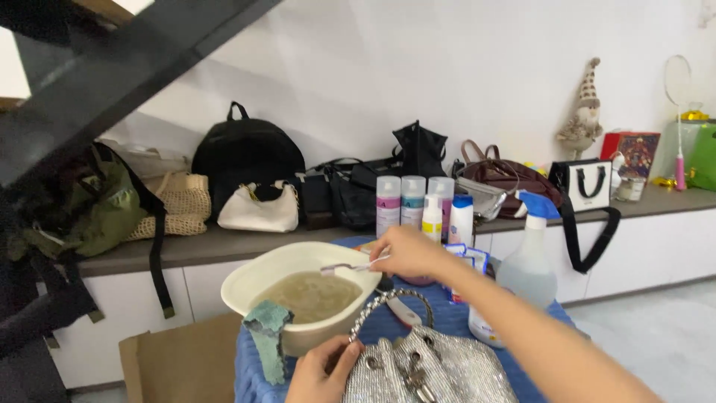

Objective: Cleaning a silver mesh handbag using a toothbrush, water, and a cleaning cloth.

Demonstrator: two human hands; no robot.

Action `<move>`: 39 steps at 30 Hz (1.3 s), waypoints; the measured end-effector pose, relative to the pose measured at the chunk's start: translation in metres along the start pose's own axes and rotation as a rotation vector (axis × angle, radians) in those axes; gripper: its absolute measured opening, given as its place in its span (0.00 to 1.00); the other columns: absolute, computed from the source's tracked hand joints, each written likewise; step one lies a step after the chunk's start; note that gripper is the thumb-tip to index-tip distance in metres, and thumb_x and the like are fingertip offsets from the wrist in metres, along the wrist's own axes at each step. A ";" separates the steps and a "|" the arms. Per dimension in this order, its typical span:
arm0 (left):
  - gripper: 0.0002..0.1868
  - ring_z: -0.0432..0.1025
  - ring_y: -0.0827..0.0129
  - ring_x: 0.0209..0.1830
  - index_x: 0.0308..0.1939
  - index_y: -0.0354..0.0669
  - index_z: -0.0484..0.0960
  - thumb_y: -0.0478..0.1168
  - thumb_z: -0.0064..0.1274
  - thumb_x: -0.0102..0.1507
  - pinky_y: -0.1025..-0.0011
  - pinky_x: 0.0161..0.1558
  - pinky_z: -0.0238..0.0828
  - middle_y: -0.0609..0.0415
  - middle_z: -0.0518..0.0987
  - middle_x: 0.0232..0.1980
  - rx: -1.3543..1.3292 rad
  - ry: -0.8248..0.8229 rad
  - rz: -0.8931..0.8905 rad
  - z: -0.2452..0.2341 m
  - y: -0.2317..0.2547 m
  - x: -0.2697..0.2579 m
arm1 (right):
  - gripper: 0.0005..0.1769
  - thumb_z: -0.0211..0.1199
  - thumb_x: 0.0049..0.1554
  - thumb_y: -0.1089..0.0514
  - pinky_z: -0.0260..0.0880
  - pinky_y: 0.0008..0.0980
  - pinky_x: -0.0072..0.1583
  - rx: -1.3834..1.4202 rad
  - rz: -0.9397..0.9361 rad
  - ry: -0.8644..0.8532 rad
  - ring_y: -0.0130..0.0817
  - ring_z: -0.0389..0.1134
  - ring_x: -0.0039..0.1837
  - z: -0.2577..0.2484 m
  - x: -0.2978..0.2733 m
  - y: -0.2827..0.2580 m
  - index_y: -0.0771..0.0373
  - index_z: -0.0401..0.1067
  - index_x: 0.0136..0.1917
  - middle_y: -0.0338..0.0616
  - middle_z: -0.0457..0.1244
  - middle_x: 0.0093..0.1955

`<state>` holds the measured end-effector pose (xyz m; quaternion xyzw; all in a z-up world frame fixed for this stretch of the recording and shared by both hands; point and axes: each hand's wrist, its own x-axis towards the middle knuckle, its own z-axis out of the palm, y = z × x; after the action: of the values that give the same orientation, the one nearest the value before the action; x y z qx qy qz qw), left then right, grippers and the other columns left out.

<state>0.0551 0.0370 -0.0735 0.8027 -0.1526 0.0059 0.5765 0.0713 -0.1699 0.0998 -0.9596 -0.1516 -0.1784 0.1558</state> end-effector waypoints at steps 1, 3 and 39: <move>0.11 0.75 0.82 0.27 0.39 0.48 0.93 0.44 0.57 0.64 0.83 0.35 0.71 0.63 0.88 0.29 0.021 0.027 0.026 0.003 -0.009 0.005 | 0.13 0.70 0.49 0.52 0.74 0.33 0.50 -0.063 0.082 -0.030 0.35 0.73 0.42 0.006 0.007 -0.010 0.58 0.83 0.46 0.42 0.73 0.42; 0.10 0.73 0.83 0.24 0.36 0.51 0.94 0.45 0.58 0.63 0.85 0.32 0.69 0.65 0.86 0.25 0.046 0.062 0.049 0.004 -0.017 0.010 | 0.11 0.70 0.50 0.52 0.74 0.35 0.50 -0.122 0.158 -0.059 0.38 0.73 0.42 0.020 0.022 -0.020 0.59 0.83 0.44 0.43 0.73 0.41; 0.11 0.77 0.81 0.33 0.44 0.49 0.91 0.46 0.56 0.64 0.82 0.41 0.74 0.64 0.90 0.35 0.020 0.035 -0.046 -0.009 0.035 -0.029 | 0.20 0.63 0.51 0.52 0.71 0.28 0.39 0.030 0.251 0.225 0.27 0.72 0.31 -0.034 -0.130 -0.019 0.46 0.82 0.57 0.24 0.78 0.51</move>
<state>0.0201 0.0426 -0.0437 0.8116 -0.1240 0.0083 0.5708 -0.0608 -0.1956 0.0839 -0.9425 -0.0149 -0.2616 0.2073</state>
